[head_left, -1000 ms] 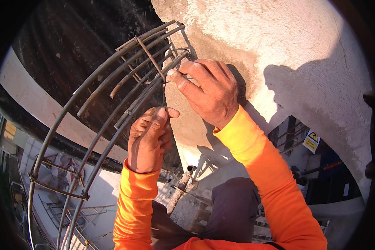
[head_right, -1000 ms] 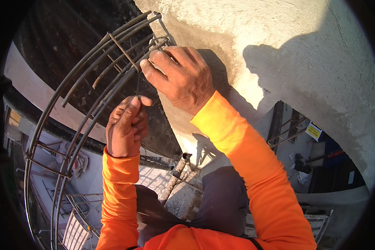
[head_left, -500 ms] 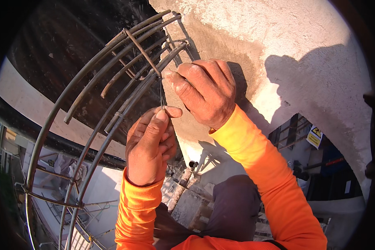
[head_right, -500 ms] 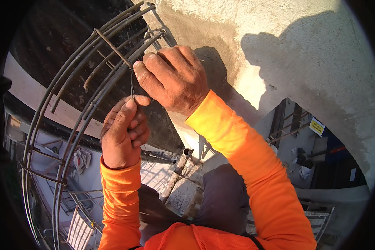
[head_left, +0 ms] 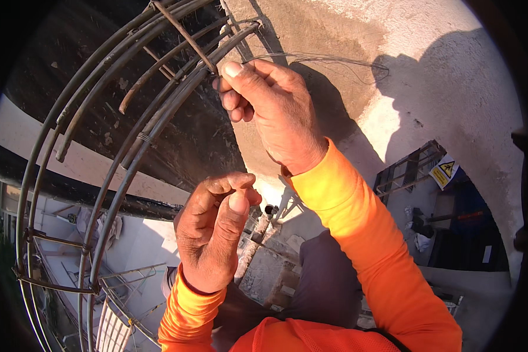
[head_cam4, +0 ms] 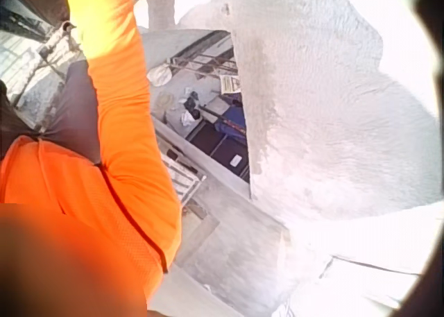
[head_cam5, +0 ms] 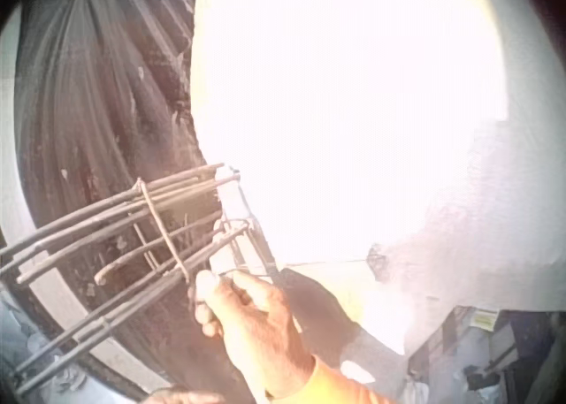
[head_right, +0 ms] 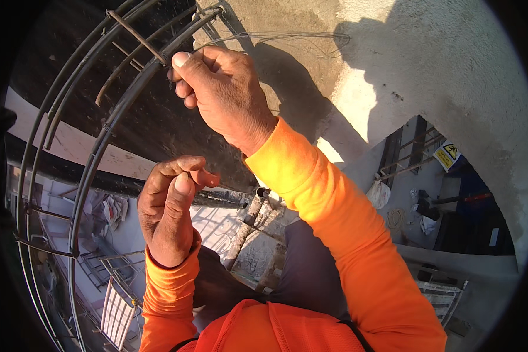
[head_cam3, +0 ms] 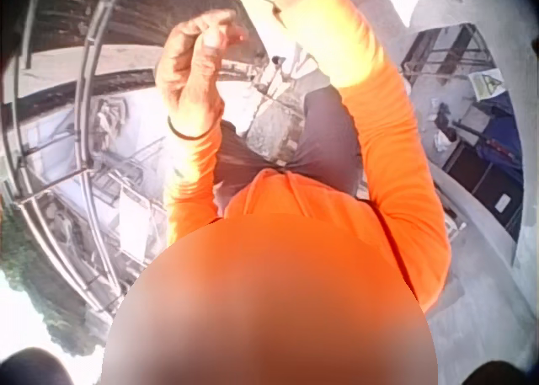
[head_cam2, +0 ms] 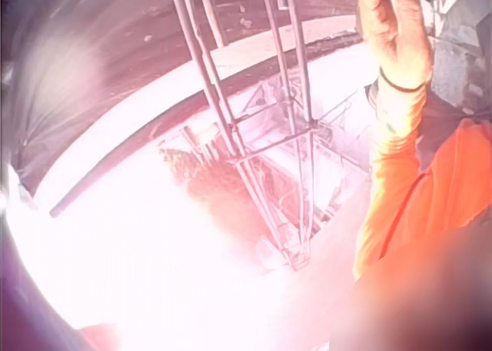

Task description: The person secures metal scaffolding poles to a wall using wire ties and pliers. They wrap wire around pole intersections, twist it tight with pliers, and trim excess wire. The person moves along the scaffolding to repeat the process at multiple joints.

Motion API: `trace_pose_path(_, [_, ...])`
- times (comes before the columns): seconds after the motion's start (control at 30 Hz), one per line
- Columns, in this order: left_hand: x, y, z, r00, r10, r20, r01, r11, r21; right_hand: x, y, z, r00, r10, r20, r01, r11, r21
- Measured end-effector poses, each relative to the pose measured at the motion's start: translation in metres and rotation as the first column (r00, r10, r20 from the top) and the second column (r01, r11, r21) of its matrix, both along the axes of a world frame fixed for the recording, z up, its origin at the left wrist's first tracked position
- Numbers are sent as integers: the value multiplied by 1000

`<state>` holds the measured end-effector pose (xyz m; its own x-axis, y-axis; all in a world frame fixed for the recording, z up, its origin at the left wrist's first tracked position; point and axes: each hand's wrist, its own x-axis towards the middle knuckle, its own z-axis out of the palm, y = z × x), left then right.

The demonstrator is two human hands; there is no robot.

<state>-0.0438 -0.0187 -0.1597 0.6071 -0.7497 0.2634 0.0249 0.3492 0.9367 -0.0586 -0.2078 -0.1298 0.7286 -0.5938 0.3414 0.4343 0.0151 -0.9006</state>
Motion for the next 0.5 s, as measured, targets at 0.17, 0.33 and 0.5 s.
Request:
trace_pose_path(0.17, [32,34,-69,982,186,-19,-171,936,309,-11,-26,-66,997,-56,59,76,893,-443])
trace_pose_path(0.33, [48,61,-115,945,300,-129,-230,891,392,-54,-37,-270,671,-295,-681,-492,511,-705])
trace_pose_path(0.5, [51,68,-143,958,271,-95,-193,851,488,-90,-30,-429,429,-125,-895,-714,560,-420])
